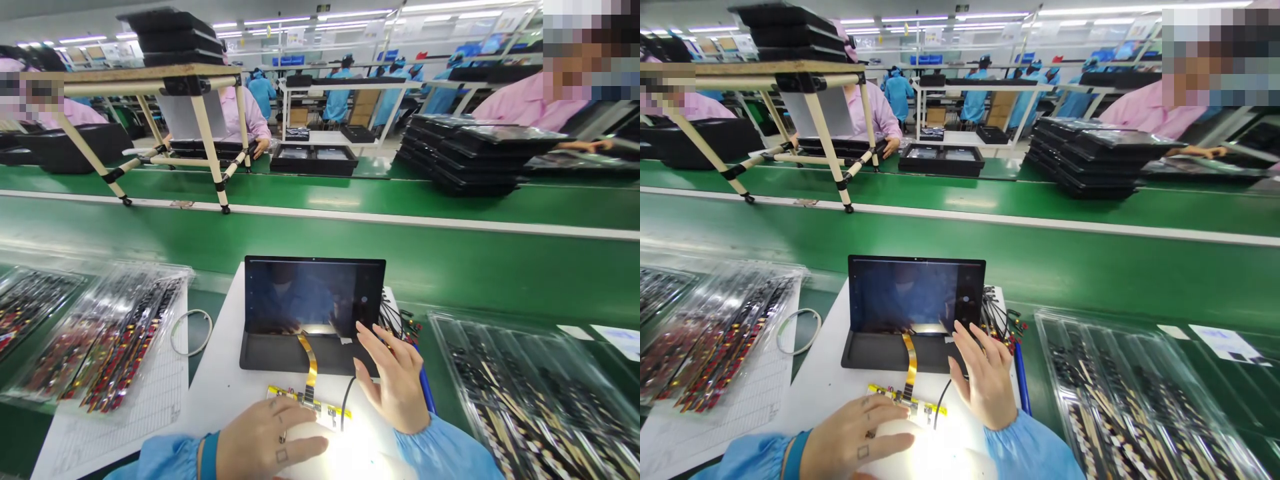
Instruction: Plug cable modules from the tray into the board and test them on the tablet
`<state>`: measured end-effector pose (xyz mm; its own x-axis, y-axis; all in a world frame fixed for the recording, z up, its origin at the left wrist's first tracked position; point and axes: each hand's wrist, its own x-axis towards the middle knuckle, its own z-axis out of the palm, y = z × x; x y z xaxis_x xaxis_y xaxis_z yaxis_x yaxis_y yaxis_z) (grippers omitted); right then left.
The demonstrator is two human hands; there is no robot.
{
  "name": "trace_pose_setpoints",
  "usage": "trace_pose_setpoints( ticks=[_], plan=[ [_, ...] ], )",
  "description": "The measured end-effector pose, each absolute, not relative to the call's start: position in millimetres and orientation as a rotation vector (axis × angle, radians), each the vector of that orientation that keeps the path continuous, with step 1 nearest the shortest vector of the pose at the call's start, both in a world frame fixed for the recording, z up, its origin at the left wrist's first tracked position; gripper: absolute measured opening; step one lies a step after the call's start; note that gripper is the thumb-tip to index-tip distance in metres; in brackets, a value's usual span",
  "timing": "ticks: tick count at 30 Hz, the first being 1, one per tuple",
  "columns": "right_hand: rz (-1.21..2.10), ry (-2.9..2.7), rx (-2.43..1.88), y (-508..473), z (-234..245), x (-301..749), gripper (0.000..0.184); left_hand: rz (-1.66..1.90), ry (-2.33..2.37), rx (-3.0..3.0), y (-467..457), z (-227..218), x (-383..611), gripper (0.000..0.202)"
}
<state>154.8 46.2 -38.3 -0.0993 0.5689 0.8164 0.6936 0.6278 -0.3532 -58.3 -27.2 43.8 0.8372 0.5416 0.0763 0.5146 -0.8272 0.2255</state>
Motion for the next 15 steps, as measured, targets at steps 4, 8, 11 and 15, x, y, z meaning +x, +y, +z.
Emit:
trace_pose_setpoints(
  ticks=[4,8,11,15],
  plan=[
    [-0.134,-1.799,-1.0,45.4,-39.7,153.1,0.018,0.23,0.848,2.818,-29.2,43.3,-58.7,0.036],
    [-0.102,-1.839,-0.947,43.6,-40.8,150.8,0.018,0.215,0.857,2.784,-30.3,41.6,-60.2,0.039],
    [-0.099,-1.87,-0.913,43.3,-40.7,149.8,0.018,0.245,0.871,2.774,-30.1,41.0,-59.7,0.038],
    [-0.076,-1.915,-0.878,44.5,-40.6,148.4,0.017,0.265,0.881,2.788,-30.3,41.9,-58.0,0.034]
  ],
)
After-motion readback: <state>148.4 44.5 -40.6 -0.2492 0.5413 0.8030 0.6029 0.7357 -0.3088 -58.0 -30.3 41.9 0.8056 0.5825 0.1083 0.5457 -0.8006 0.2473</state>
